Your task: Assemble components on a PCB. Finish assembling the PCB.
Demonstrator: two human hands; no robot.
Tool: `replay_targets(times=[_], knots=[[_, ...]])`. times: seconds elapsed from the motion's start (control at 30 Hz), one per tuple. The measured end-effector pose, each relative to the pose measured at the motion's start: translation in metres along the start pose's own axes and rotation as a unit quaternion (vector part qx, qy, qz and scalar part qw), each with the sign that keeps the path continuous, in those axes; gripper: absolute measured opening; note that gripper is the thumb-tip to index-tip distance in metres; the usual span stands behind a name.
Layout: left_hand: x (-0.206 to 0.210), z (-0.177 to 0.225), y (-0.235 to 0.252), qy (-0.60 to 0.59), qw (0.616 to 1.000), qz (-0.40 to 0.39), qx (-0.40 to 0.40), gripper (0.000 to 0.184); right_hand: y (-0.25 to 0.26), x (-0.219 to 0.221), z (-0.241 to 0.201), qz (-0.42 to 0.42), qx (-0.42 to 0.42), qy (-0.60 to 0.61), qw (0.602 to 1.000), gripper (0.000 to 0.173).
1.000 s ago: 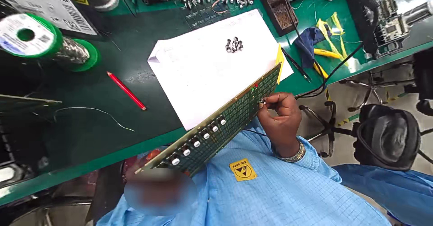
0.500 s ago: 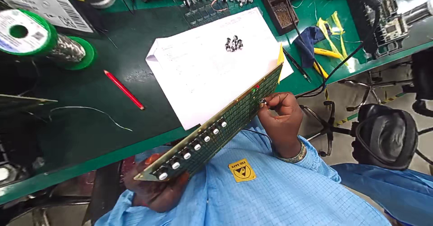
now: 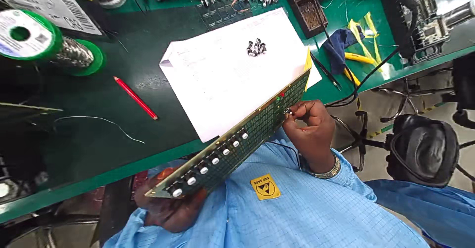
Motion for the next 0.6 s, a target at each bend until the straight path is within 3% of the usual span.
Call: replay_targets(times=[0.47,0.6], knots=[[-0.0009,-0.0006,-0.0005,0.022,1.0,-0.007,0.005,0.061,0.0042,-0.0003,-0.003,-0.018,0.019,-0.025,0.999,0.015],[-0.0022,-0.0036,0.0037,-0.016,1.0,-0.015,-0.02,0.064,0.0014,0.0011,-0.0009,-0.029,0.018,-0.024,0.999,0.009]])
Point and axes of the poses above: each hand's wrist, its own y-axis towards the middle knuckle, its own x-axis out of the palm, z = x × y, the point moved 7 cm from there along y, towards the middle knuckle, and after that the axes turned 1 degree about y, right-handed, at the moved point
